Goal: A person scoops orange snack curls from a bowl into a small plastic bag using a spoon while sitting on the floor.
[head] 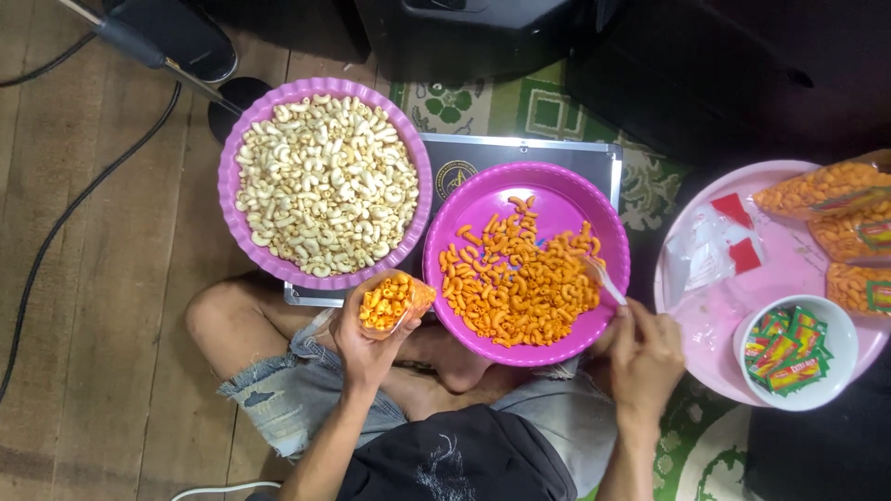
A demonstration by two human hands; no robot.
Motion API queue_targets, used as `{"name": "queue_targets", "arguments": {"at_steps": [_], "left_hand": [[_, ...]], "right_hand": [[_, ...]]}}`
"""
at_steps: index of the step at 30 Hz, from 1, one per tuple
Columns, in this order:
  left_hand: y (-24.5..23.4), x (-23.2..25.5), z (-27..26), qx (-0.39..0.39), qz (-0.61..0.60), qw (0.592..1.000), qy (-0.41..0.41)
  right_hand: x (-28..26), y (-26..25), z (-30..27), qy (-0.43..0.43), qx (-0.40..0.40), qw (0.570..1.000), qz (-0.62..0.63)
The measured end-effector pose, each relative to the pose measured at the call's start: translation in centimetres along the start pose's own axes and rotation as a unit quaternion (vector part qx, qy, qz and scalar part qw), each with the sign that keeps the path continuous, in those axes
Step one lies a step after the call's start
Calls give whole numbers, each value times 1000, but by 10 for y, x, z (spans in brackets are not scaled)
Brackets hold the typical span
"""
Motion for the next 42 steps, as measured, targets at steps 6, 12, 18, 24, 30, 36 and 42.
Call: {"name": "queue_targets", "arguments": {"at_steps": [6, 12, 18, 24, 30, 36, 42], "left_hand": [[4, 16, -9, -40, -27, 999, 22], [8, 28, -13, -151, -83, 976, -135], [21, 24, -14, -226, -167, 934, -219], [38, 37, -13, -239, -126, 956, -119], [38, 61, -10, -250, -66, 965, -41], [33, 39, -18, -193, -60, 979, -15], [14, 55, -12, -106, -72, 992, 18]], "right_hand": [[-53, 28, -8, -83, 43, 991, 96], [-38, 18, -12, -88, 65, 990, 87], [-28, -4, -9, -44, 36, 992, 111], [3, -7, -15, -30, 53, 992, 106], [-7, -33, -10, -28, 45, 992, 119], [-17, -50, -1, -34, -6, 994, 107], [-9, -42, 3, -69, -58, 995, 29]]}}
Point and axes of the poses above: each hand's wrist, its own z-axis towards the middle knuckle, its own y-axis out of the palm, x = y × z, the point moved 1 cm from there along z, towards the middle knuckle, and after that the axes turned 13 degrees about -y, right-handed, at the moved point
